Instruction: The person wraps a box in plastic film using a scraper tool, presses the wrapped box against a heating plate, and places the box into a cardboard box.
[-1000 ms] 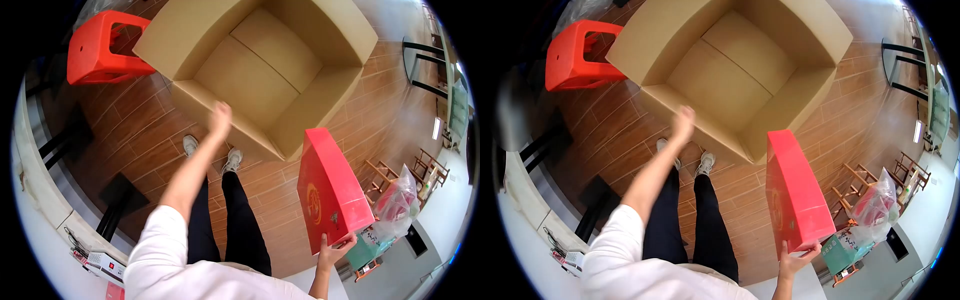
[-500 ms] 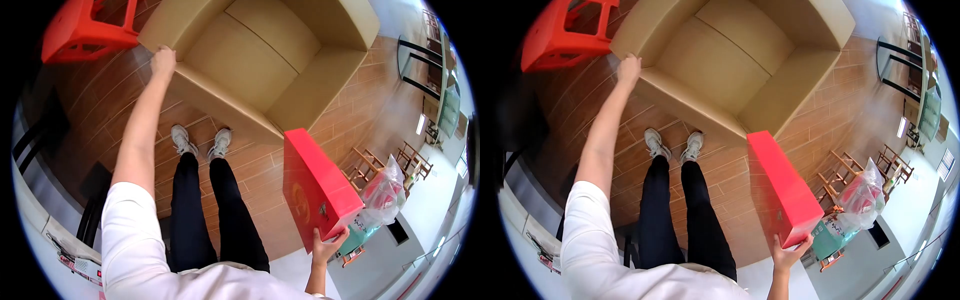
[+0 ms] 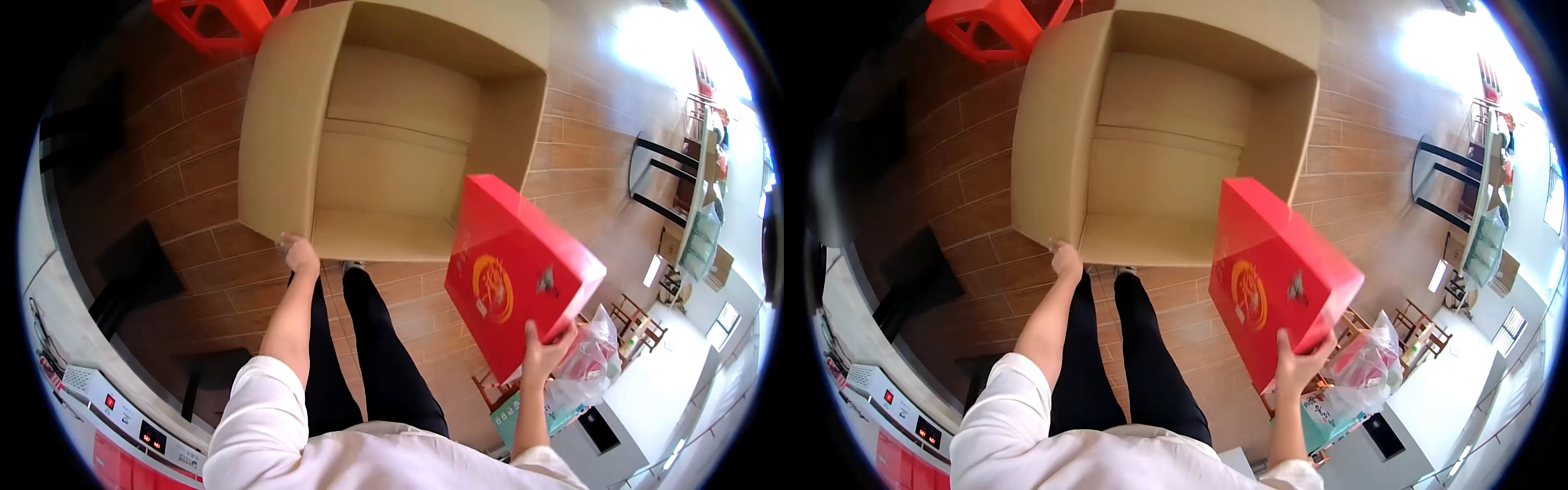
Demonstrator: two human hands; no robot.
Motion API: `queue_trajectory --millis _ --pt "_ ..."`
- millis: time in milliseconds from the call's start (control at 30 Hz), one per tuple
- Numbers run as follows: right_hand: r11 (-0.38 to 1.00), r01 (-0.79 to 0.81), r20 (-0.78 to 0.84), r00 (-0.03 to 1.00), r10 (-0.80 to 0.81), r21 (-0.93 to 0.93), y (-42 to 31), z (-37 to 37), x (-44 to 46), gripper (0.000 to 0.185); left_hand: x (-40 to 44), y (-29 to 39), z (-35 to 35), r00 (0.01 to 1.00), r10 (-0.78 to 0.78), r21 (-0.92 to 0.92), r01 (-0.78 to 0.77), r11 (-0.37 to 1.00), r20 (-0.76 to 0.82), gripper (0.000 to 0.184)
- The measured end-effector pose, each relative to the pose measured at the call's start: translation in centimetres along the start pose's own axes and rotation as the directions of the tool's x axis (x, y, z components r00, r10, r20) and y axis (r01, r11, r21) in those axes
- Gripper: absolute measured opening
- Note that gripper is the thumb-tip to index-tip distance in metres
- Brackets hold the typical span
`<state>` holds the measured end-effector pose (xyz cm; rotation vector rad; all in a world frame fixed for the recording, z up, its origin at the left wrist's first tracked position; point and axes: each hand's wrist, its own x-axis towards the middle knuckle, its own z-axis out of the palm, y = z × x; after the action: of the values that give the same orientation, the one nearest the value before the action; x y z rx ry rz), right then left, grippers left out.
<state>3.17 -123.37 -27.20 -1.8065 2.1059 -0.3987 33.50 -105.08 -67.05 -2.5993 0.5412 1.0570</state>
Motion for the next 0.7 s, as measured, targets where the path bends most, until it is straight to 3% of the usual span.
queue_trajectory --millis 100,167,300,333,400,467,533,600,700 --pt "0.994 -0.066 0.034 0.997 0.063 0.084 -0.8 3.4 5.2 0.070 -1.2 -2.3 2.3 0.999 -0.040 -0.060 0.041 0.997 0.029 0.071" --pt "0.993 -0.084 0.031 0.996 0.082 0.082 -1.8 6.8 9.2 0.078 -3.6 -2.0 -0.9 0.969 -0.132 -0.096 0.154 0.983 0.208 0.081" --pt "0.953 -0.146 0.234 0.969 0.083 0.267 -1.0 16.4 17.4 0.083 -4.2 -2.7 -2.8 0.909 -0.124 -0.210 0.222 0.952 0.399 0.085" --pt "0.970 -0.112 0.197 0.978 0.069 0.217 -0.3 19.5 19.3 0.077 -3.8 -3.6 -1.6 0.906 -0.163 -0.237 0.270 0.933 0.391 0.092" --pt "0.990 -0.137 0.188 0.974 0.130 0.027 -1.3 24.6 22.0 0.094 -2.9 -4.1 -0.9 0.898 -0.228 -0.264 0.340 0.903 0.377 0.098" --pt "0.995 -0.081 0.148 0.985 0.089 -0.064 -2.1 29.0 22.1 0.096 -3.1 -4.8 -1.7 0.911 -0.344 -0.129 0.378 0.917 0.226 0.114" --pt "0.967 -0.063 0.059 0.995 0.079 -0.246 -3.3 31.4 19.4 0.097 -3.2 -5.0 -3.5 0.941 -0.284 -0.071 0.301 0.951 0.183 0.123" --pt "0.968 0.001 0.084 0.996 0.020 -0.250 -2.3 32.7 17.4 0.097 -2.1 -5.0 -3.7 0.998 -0.059 -0.137 0.061 0.989 0.021 0.118" --pt "0.961 0.108 0.112 0.990 -0.082 -0.256 -2.7 32.5 15.1 0.096 1.1 -1.8 -8.0 0.995 -0.015 -0.297 -0.014 0.955 -0.095 0.112"
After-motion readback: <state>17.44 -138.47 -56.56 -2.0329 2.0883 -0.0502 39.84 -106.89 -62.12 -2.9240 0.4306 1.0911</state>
